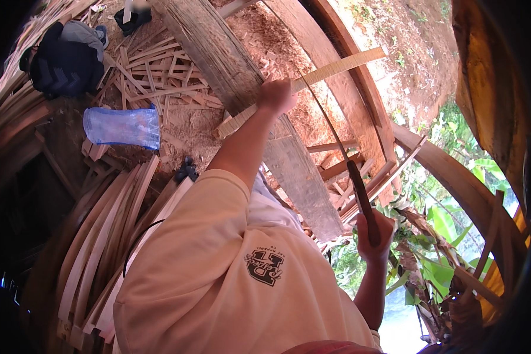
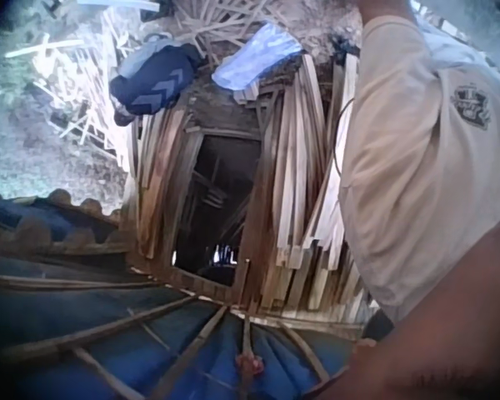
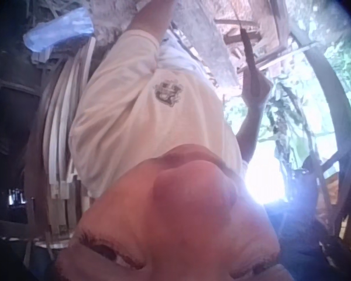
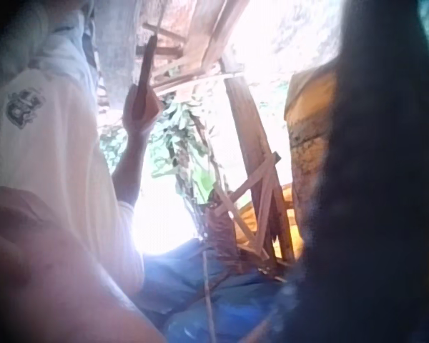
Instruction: The person uses a curved blade to shave thin strips from a wooden plank, repeatedly drawing the tool along the wood to produce shavings. The person occasionally lifts and repositions the plank while continuing to shave its surface.
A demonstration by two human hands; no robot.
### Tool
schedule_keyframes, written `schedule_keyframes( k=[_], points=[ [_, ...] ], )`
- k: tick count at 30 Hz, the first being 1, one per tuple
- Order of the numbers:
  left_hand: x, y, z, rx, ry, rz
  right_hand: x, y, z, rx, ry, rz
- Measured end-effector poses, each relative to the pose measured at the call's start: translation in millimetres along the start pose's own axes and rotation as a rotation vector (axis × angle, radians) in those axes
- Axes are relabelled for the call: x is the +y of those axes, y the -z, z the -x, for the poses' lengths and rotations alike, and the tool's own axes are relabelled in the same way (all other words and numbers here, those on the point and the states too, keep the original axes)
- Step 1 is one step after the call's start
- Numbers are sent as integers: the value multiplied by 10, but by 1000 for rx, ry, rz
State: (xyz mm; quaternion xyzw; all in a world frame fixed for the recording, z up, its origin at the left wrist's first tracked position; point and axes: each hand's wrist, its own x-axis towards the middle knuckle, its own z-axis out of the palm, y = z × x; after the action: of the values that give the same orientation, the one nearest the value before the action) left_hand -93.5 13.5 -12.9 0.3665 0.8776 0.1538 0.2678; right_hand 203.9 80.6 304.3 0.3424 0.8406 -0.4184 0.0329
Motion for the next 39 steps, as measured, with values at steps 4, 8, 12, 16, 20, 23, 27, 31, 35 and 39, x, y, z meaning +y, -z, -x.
schedule_keyframes(
  k=[4, 8, 12, 16, 20, 23, 27, 31, 35, 39],
  points=[
    [-76, -141, -58, -13, -47, -49, -96, 258, -3, -21, -52, 48],
    [-25, -9, -66, -87, 26, 28, -168, 286, -89, -13, -40, 18],
    [-42, -18, -52, 20, 108, 81, -152, 397, -136, -3, -111, -47],
    [-132, 3, 29, 46, 8, 139, -311, 494, -116, -12, -100, -11],
    [-147, 43, 78, 32, -59, 165, -450, 438, -15, -15, -125, -7],
    [-152, 28, 87, 38, -60, 204, -553, 443, 23, -62, -110, 43],
    [-145, -27, 128, 127, -72, 225, -706, 393, 55, -40, -6, 126],
    [-173, -1, 133, 98, -84, 234, -629, 445, 124, 16, -91, 129],
    [-170, -67, 131, 147, -82, 239, -716, 407, 95, 84, -144, 126],
    [-180, -6, 142, 116, -71, 257, -720, 472, 17, 119, -168, 103]
  ],
)
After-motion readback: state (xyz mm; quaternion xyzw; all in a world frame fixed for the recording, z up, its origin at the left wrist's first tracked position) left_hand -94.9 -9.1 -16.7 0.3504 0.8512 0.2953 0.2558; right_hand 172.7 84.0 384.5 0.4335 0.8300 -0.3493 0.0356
